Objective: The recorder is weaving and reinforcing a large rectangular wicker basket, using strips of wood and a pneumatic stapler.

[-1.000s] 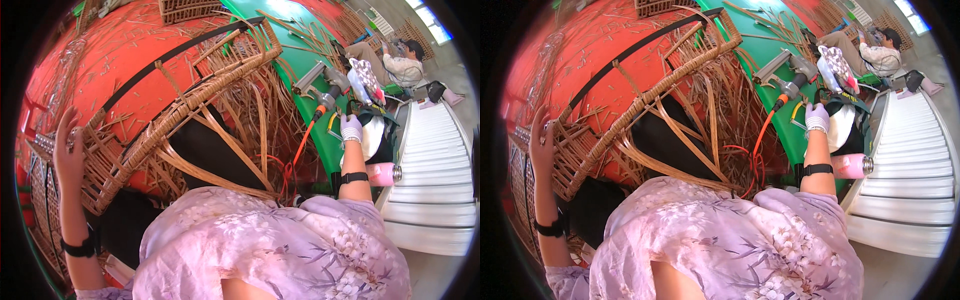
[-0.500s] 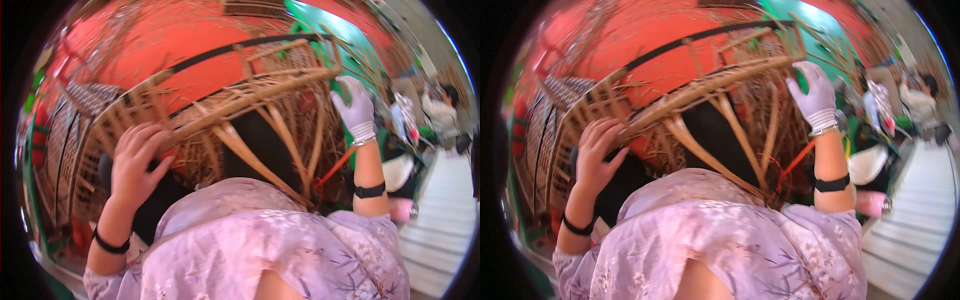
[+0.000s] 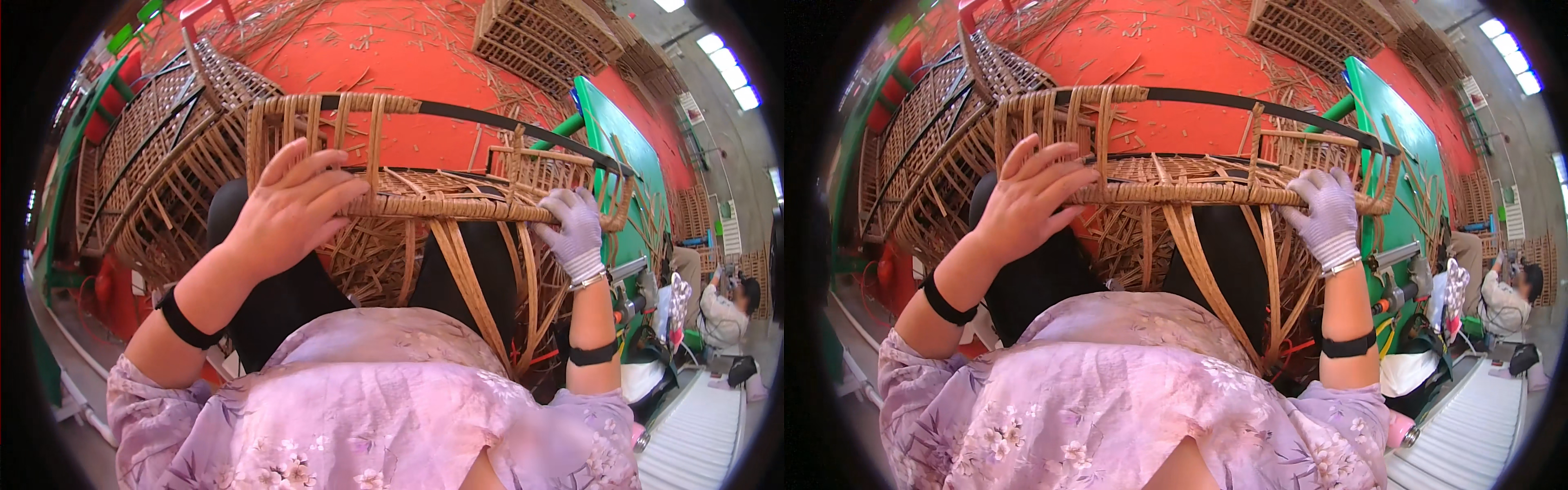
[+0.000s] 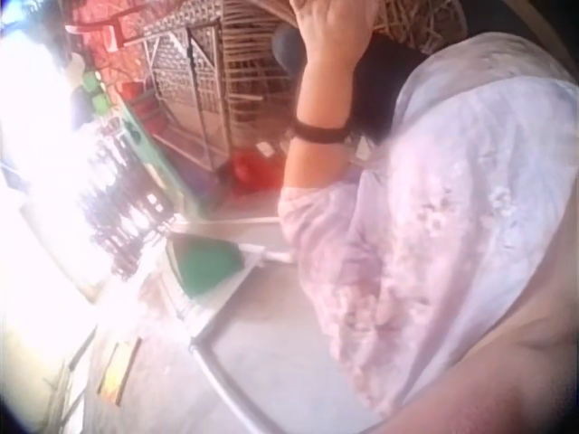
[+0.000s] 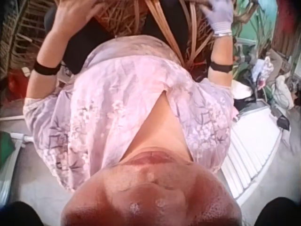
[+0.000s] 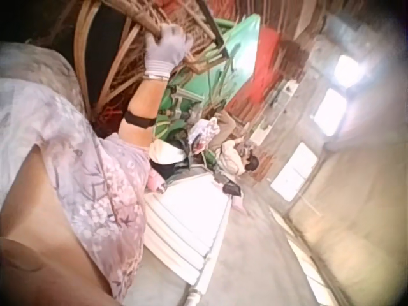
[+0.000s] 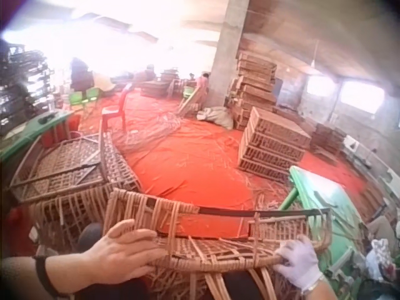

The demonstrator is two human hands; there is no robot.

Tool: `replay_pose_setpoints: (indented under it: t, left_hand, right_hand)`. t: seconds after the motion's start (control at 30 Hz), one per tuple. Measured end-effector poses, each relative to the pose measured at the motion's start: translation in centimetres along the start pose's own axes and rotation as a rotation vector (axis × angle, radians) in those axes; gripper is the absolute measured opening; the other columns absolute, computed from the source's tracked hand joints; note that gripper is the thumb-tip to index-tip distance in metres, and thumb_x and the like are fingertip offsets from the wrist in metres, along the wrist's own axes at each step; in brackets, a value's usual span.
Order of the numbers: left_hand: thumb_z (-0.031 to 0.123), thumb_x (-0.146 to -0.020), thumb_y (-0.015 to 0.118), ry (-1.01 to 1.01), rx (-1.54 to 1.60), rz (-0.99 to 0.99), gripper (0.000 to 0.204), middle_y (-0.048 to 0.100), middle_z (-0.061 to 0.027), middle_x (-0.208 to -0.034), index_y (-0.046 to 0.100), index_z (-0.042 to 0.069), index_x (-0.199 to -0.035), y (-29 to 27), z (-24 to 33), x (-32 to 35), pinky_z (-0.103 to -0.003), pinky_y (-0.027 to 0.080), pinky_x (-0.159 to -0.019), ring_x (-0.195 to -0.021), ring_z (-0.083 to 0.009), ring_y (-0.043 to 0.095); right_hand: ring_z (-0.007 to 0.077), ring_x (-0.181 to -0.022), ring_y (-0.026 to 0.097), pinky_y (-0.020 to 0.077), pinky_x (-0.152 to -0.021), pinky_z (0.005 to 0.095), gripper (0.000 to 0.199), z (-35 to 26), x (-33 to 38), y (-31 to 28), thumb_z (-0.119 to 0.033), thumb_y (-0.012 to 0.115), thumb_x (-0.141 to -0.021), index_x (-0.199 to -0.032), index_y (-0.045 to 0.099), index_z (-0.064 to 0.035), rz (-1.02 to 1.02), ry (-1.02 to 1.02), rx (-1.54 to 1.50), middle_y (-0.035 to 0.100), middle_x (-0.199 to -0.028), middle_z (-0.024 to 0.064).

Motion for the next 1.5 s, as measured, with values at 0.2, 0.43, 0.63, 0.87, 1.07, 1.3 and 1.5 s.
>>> replay_pose_setpoints:
  t: [0.2,0.43,0.63,0.87,1.07,1.3,1.5]
  left_hand:
    - [0.016,-0.074,0.073,-0.076,0.028,0.029,0.045,0.062,-0.0015,-0.119,0.06,0.014,-0.117,0.1,-1.4,-0.4,-0.045,0.022,-0.115,-0.129,-0.0221,0.046]
    - [0.014,-0.076,0.071,-0.107,0.128,-0.012,0.045,0.058,-0.0034,-0.126,0.058,0.013,-0.12,0.1,-1.1,0.2,-0.047,0.026,-0.114,-0.132,-0.0254,0.043]
    - [0.012,-0.078,0.069,-0.085,0.21,-0.036,0.043,0.054,-0.0048,-0.133,0.058,0.013,-0.12,0.0,-1.2,0.4,-0.047,0.027,-0.114,-0.133,-0.0271,0.042]
    - [0.007,-0.076,0.07,-0.123,0.251,0.074,0.044,0.048,-0.0086,-0.139,0.059,0.011,-0.119,-1.1,-1.8,1.9,-0.048,0.03,-0.112,-0.133,-0.0314,0.04]
    - [0.015,-0.079,0.07,-0.341,0.126,0.317,0.05,0.04,-0.0122,-0.145,0.054,0.012,-0.127,-2.3,-4.4,3.7,-0.046,0.028,-0.113,-0.135,-0.0331,0.036]
    - [0.024,-0.085,0.069,-0.539,0.362,0.406,0.069,0.028,-0.0186,-0.151,0.034,0.008,-0.142,-0.7,-7.2,5.4,-0.043,0.033,-0.11,-0.136,-0.0386,0.035]
    - [0.024,-0.085,0.068,-0.564,0.379,0.341,0.071,0.026,-0.0187,-0.152,0.031,0.008,-0.143,-0.8,-7.1,5.4,-0.042,0.037,-0.108,-0.134,-0.0388,0.038]
  right_hand:
    - [0.0309,-0.097,0.059,0.0447,-0.09,0.0413,0.032,-0.6,-1.5,-0.4,-0.028,0.078,-0.07,-0.093,0.067,-0.0085,-0.196,0.103,-0.162,0.065,-0.099,0.0096]
    - [0.0299,-0.086,0.065,0.0511,-0.078,0.0373,0.022,-9.8,-5.8,-6.2,-0.017,0.077,-0.073,-0.09,0.069,-0.0053,0.085,-0.037,-0.572,0.067,-0.093,0.0117]
    - [0.0246,-0.08,0.058,0.0455,-0.071,0.0385,0.026,-17.9,-4.6,0.6,-0.014,0.057,-0.079,-0.105,0.064,-0.0115,0.021,-0.265,-0.205,0.058,-0.087,0.0051]
    - [0.0273,-0.08,0.056,0.0431,-0.072,0.0405,0.035,-18.3,-4.8,2.5,-0.015,0.069,-0.071,-0.105,0.063,-0.0118,0.046,-0.213,-0.142,0.055,-0.087,0.0068]
    - [0.0239,-0.08,0.059,0.0444,-0.073,0.0388,0.028,-19.0,-5.3,1.6,-0.017,0.069,-0.072,-0.099,0.065,-0.0094,0.134,-0.238,-0.202,0.061,-0.088,0.0047]
    - [0.0257,-0.077,0.063,0.0452,-0.073,0.0378,0.016,-20.2,-6.5,0.1,-0.015,0.07,-0.078,-0.093,0.068,-0.0097,0.218,-0.288,-0.319,0.068,-0.087,0.0064]
    - [0.0249,-0.077,0.063,0.0442,-0.073,0.0375,0.019,-18.1,-6.3,-1.3,-0.014,0.071,-0.077,-0.095,0.068,-0.0104,0.237,-0.238,-0.428,0.068,-0.088,0.0055]
Point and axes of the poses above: each hand's wrist, its own x-axis away from the middle knuckle, its own y-axis out of the palm, z = x × y, the point moved 7 cm from there along -x, towards the middle knuckle
